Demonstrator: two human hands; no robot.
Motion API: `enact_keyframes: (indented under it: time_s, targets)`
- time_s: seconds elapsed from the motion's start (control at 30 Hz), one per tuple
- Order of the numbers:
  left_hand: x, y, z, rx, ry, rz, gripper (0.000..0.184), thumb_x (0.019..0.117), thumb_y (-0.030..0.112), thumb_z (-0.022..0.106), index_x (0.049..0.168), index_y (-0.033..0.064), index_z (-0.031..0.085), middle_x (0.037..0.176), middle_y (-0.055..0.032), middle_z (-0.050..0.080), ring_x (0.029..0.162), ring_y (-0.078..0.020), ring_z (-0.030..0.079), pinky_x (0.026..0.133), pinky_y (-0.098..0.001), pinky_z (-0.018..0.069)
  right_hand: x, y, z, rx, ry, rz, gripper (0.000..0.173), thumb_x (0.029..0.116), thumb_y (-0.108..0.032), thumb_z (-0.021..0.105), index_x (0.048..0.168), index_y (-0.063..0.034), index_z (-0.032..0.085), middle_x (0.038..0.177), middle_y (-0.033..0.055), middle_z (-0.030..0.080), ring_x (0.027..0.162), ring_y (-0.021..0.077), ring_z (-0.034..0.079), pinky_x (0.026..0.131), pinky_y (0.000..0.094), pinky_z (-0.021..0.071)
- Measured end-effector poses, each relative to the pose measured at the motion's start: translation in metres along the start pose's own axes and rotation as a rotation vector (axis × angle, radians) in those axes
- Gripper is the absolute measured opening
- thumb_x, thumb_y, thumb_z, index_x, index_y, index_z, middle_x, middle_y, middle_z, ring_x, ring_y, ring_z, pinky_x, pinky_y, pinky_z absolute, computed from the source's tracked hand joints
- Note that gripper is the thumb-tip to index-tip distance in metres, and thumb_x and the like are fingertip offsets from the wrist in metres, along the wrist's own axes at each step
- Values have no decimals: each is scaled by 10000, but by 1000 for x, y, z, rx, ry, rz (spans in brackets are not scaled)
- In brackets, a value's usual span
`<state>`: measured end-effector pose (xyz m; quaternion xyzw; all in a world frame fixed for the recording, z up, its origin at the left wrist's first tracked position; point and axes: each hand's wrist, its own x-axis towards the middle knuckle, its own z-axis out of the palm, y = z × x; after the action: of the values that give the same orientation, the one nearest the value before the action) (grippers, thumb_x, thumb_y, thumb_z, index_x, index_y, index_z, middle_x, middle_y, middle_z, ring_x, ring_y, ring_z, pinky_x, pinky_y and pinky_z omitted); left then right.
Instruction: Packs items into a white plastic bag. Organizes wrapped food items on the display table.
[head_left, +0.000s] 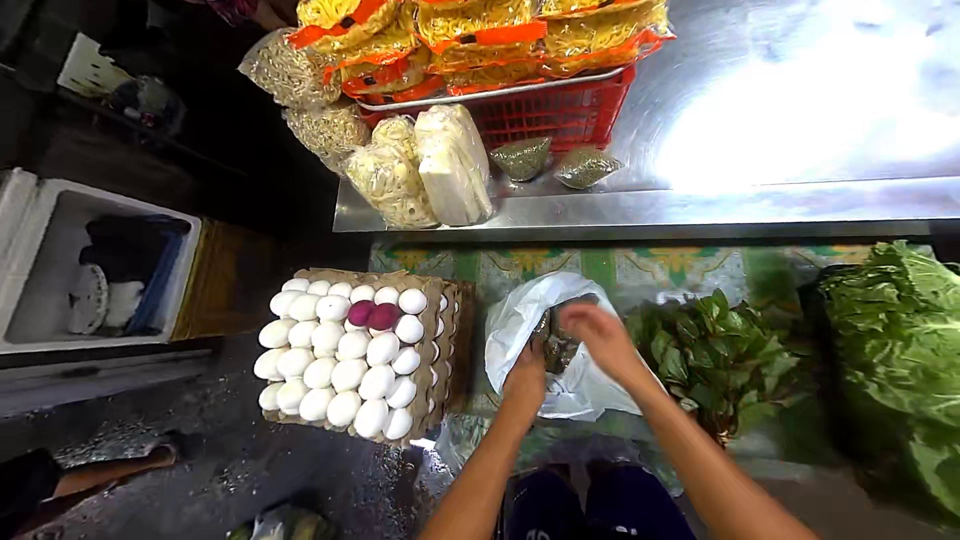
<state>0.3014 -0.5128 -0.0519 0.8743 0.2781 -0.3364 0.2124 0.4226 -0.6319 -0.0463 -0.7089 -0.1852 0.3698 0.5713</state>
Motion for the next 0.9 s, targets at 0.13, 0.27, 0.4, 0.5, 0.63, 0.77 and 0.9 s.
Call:
enact_keyframes:
  time_s: [0.13,0.27,0.4,0.5,0.63,0.77,0.9]
  targets:
    - [8,0,-11,6,-7,10,582,929,-9,605,1486,6,439,1507,-234,479,1337,-382,546,1064,-536,496,-26,51,25,-379,-257,142,378,1001,-95,554,1363,-6,618,1384,210,601,1285,302,591,1114,447,469]
    - [6,-7,-22,8,-43,84,479,956,27,586,1429,30,508,1457,-213,521,1305,-364,569,1048,-525,506,-38,49,22,-385,-216,118,368,1000,-97,545,1349,-21,634,1368,196,614,1283,280,593,1114,412,466]
    - [1,-20,-35,-282,3,200,445,954,215,703,1313,-19,583,1315,-229,610,1234,-342,602,1076,-507,474,-41,48,15,-229,-188,80,423,976,-120,611,1386,-20,597,1383,196,605,1251,270,618,1075,410,506]
    - [-13,-17,-45,-759,144,236,429,938,262,735,1204,-48,605,1079,-202,673,976,-270,678,912,-449,562,-51,25,10,82,-72,5,643,879,-141,734,1467,-32,498,1442,195,535,1194,259,640,1000,413,567]
    - [-35,18,-81,-1339,305,161,341,1021,232,635,1198,-46,546,1013,-176,652,789,-240,704,681,-417,634,-49,-30,3,302,97,-100,839,824,-187,788,1531,2,377,1457,172,536,1193,226,648,958,379,593]
    - [-40,32,-141,-1483,383,307,414,1073,166,495,1423,-40,412,1138,-199,625,856,-273,722,748,-443,646,16,-84,-13,378,128,-141,550,990,-235,540,1480,-6,442,1260,152,643,957,234,707,746,414,632]
    - [-28,26,-169,-1274,523,349,391,1031,120,575,1369,-60,495,1235,-199,619,931,-243,721,810,-396,638,115,-135,-30,281,93,-89,418,1077,-218,412,1438,-41,524,1125,174,676,783,241,701,632,389,607]
